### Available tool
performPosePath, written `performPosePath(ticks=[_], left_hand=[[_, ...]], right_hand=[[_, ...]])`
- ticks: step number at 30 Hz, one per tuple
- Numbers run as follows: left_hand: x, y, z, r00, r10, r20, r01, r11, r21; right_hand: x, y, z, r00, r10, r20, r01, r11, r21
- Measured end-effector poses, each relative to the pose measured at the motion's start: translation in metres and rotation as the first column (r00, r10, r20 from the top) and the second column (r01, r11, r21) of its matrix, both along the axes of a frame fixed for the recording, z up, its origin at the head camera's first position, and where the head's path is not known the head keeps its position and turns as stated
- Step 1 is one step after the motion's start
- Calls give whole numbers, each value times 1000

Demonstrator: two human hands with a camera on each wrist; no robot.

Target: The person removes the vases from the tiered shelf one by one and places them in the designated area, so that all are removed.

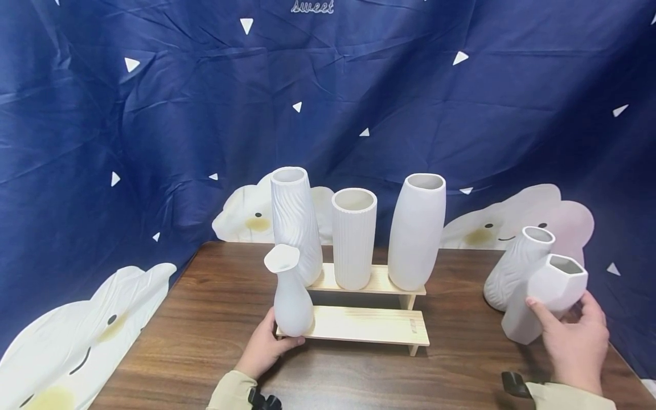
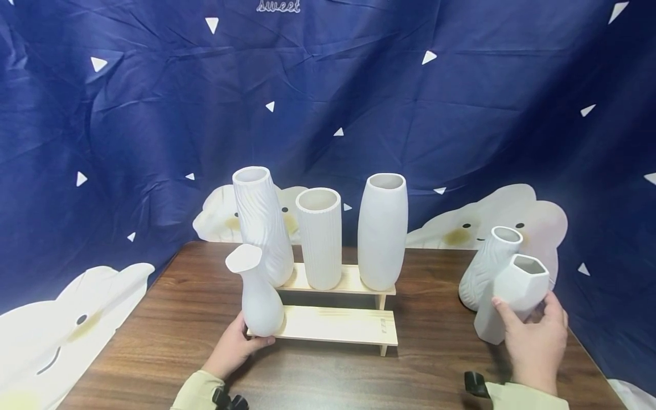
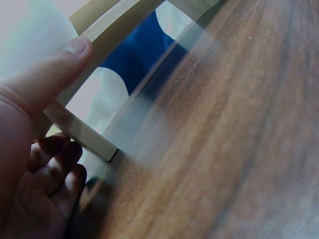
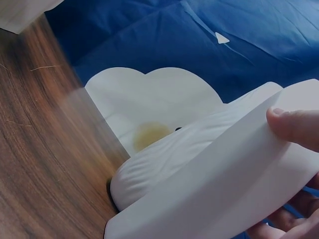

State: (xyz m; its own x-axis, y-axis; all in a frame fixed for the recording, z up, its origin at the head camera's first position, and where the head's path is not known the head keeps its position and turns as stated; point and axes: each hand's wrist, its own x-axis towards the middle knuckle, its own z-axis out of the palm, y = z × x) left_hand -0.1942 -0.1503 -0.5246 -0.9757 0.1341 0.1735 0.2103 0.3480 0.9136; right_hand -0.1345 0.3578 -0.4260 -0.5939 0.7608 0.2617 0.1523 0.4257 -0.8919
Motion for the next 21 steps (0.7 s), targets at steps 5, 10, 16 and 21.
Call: performPosePath(ticks=[5, 10, 16, 21], left_hand=[[0, 0, 0, 1000, 2, 12, -3, 1000, 5], [1, 1, 1, 1000, 2, 15, -3, 1000, 11], [1, 1, 1, 1000, -1, 21, 0, 1000, 20], [1, 1, 1, 1000, 1, 22, -2, 1000, 20]], right_hand=[[1, 1, 0, 1000, 6, -23, -6, 1000, -19], [2, 4, 2, 1000, 15, 9, -15, 999, -38], [2, 4, 4, 999, 16, 51, -12, 996, -87], [2, 3, 6, 999, 44, 28, -39, 987, -159]])
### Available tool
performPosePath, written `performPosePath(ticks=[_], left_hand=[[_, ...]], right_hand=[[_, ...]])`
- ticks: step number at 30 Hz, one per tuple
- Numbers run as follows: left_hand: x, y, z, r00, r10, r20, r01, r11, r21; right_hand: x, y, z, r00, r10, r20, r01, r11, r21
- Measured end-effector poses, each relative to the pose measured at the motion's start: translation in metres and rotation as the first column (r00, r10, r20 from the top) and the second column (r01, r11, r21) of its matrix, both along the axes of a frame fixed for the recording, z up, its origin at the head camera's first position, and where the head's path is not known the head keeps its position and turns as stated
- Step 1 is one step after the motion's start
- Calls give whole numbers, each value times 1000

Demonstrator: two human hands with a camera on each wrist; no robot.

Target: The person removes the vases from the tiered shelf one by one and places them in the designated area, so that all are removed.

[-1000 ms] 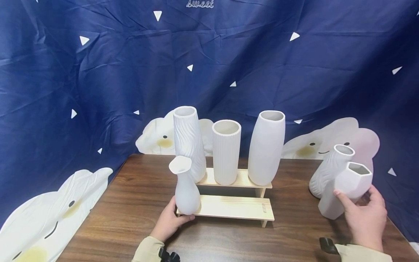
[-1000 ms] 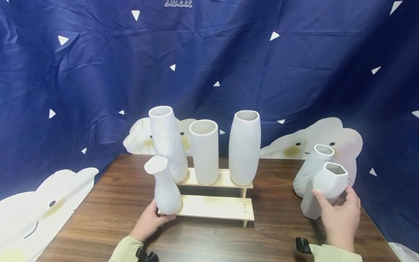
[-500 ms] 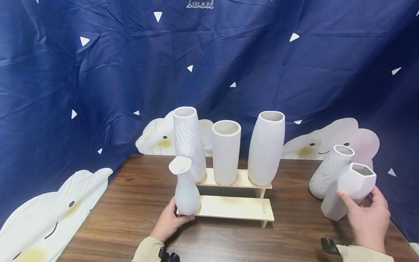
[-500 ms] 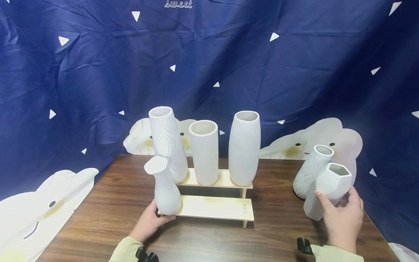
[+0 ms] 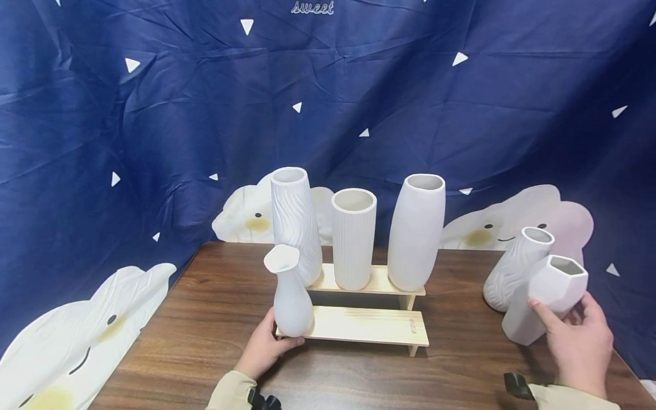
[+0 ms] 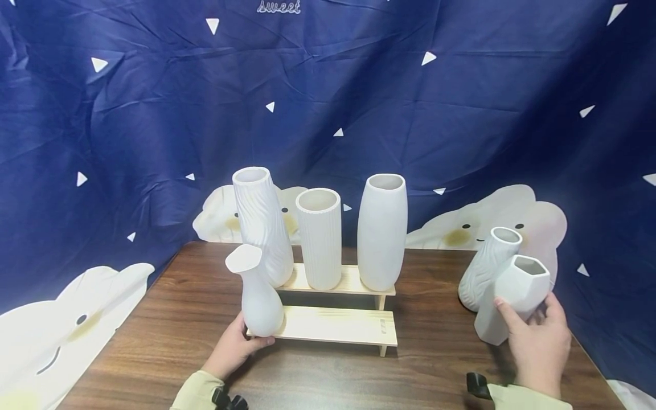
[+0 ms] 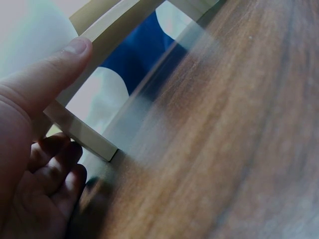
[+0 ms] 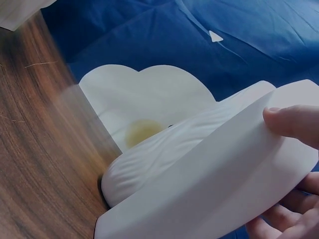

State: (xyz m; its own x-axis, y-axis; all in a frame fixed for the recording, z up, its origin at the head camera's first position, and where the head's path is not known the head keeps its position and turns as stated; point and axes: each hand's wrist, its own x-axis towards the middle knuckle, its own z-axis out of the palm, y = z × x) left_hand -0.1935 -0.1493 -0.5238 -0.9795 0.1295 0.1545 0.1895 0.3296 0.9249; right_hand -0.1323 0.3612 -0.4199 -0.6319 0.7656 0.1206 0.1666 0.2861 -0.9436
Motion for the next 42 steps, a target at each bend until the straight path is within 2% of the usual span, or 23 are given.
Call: performPosePath(ticks=[12, 15, 19, 21, 29, 36, 42], left_hand=[[1, 0, 0, 1000, 6, 2, -6, 1000, -6], [1, 0, 0, 1000, 6, 1, -6, 1000, -8], [1, 0, 1, 1000, 3, -3, -3, 1000, -7], [1, 0, 0, 1000, 1, -4, -1, 1000, -6], [1, 0, 0, 1000, -1, 0, 1, 1000, -2], [0, 0, 0, 1000, 4, 1, -4, 1000, -5], [0, 0, 0, 1000, 12, -2, -12, 1000, -18]], right_hand=[[-2, 1, 2, 999, -6, -41, 3, 997, -83], [-3, 1, 3, 990, -20, -139, -4, 986, -166], [-2, -1, 6, 959, -65, -275, -13, 962, -271], [-1, -2, 8, 948, -85, -306, -9, 956, -293], [3, -6, 18, 915, -98, -391, -49, 936, -349], [6, -10, 24, 907, -106, -407, -25, 952, -304], [9, -12, 28, 899, -115, -422, -25, 950, -312]])
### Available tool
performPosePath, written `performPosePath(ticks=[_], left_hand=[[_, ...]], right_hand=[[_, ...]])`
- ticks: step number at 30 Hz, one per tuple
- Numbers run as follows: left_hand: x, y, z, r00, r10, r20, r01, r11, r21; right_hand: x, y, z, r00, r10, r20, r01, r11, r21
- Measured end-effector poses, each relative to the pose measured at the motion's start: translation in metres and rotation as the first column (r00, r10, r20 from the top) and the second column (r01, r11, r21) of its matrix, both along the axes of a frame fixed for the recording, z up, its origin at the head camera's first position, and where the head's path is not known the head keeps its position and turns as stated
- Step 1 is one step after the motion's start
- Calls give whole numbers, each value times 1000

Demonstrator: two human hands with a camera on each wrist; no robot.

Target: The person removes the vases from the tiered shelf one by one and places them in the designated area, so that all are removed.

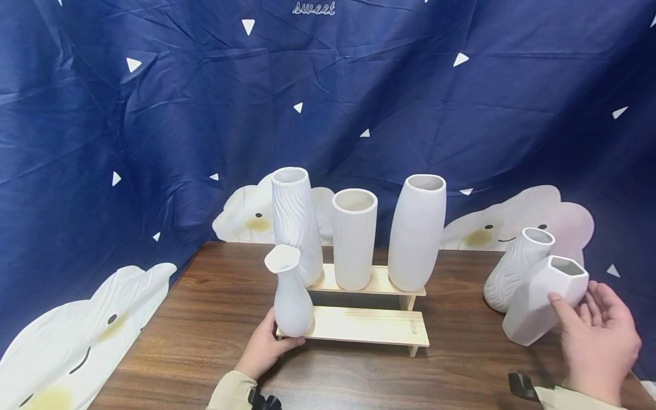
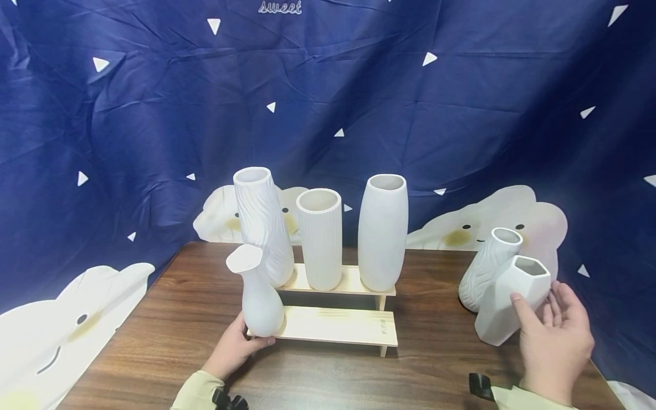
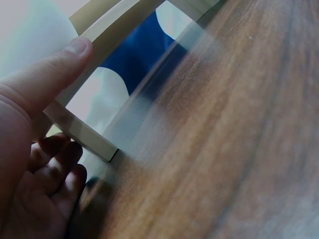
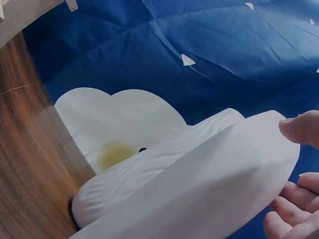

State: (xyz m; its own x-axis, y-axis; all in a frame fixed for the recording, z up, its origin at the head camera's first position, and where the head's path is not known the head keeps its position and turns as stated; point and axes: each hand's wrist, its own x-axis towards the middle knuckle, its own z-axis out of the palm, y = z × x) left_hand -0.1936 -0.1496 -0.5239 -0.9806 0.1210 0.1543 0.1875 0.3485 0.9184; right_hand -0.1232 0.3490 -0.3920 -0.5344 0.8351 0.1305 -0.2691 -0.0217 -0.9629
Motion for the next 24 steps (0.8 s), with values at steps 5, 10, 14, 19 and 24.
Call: performPosePath(ticks=[5, 10, 14, 19, 24], left_hand=[[0, 0, 0, 1000, 4, -10, -4, 1000, -10], [0, 0, 0, 1000, 1, -9, -1, 1000, -2], [-1, 0, -1, 1000, -1, -13, 1, 1000, -8], [-1, 0, -1, 1000, -4, -12, 4, 1000, 1], [0, 0, -1, 1000, -3, -13, 3, 1000, 2]], right_hand=[[3, -3, 5, 999, -2, -43, 2, 1000, 2], [6, -7, 11, 998, -6, -63, 7, 1000, 8], [8, -11, 17, 996, -2, -91, 2, 1000, 8], [11, -15, 23, 990, 14, -141, -14, 1000, 1], [13, -23, 28, 992, 25, -123, -19, 999, 48]])
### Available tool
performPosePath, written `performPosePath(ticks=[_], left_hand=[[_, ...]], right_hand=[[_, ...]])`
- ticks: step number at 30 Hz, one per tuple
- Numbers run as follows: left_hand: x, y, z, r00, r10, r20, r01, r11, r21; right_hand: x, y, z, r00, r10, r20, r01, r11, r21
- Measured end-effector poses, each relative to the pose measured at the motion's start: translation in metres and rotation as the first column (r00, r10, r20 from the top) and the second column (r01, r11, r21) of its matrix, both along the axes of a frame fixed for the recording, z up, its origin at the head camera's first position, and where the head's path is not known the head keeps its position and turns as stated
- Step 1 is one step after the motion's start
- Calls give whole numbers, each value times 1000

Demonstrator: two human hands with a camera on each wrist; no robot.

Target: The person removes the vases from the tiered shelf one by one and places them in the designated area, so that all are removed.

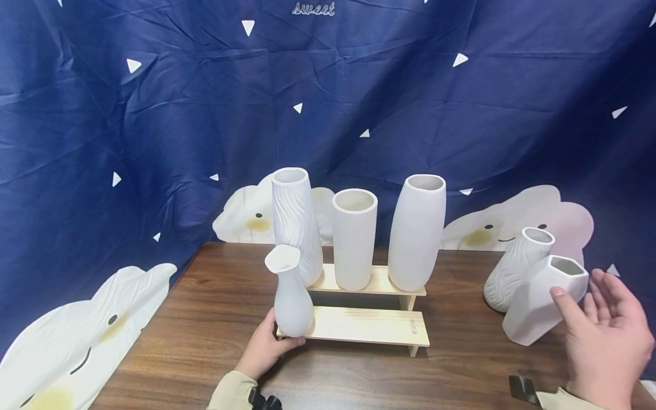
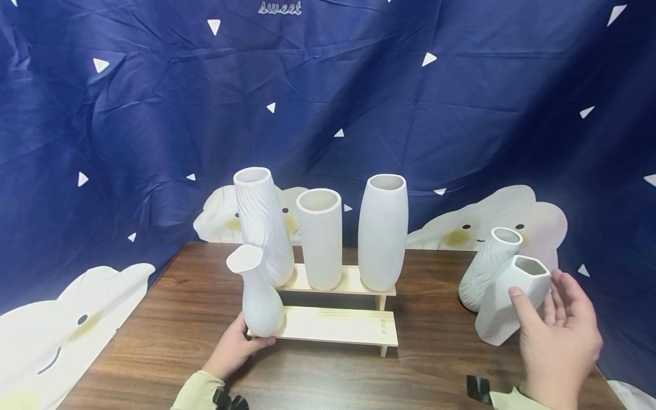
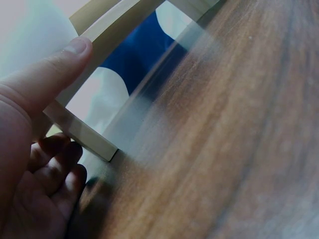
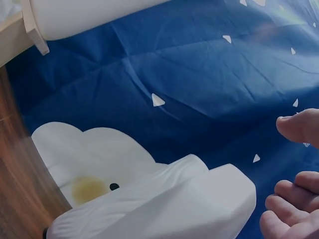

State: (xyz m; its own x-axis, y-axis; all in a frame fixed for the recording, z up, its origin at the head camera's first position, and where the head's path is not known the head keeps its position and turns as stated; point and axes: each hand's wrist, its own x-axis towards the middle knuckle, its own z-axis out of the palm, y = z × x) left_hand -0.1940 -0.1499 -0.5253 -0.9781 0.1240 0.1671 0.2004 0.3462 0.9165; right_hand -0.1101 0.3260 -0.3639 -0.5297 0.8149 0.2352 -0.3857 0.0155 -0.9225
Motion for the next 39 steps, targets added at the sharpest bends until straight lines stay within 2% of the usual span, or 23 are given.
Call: performPosePath(ticks=[9, 13, 19, 24, 39], left_hand=[[2, 1, 0, 1000, 13, -5, -13, 1000, -16], [1, 1, -1, 1000, 11, -10, -11, 1000, -24], [0, 1, 0, 1000, -2, -14, 2, 1000, 1], [1, 1, -1, 1000, 5, -15, -5, 1000, -14], [1, 0, 0, 1000, -2, -19, 2, 1000, -15]], right_hand=[[-2, -15, 5, 995, 36, -89, -33, 999, 34], [-2, -22, 4, 995, 61, -78, -55, 996, 69], [-2, -33, 6, 986, 117, -115, -104, 989, 109], [-3, -39, 5, 987, 134, -83, -120, 981, 155], [-7, -54, 0, 958, 248, -143, -231, 965, 127]])
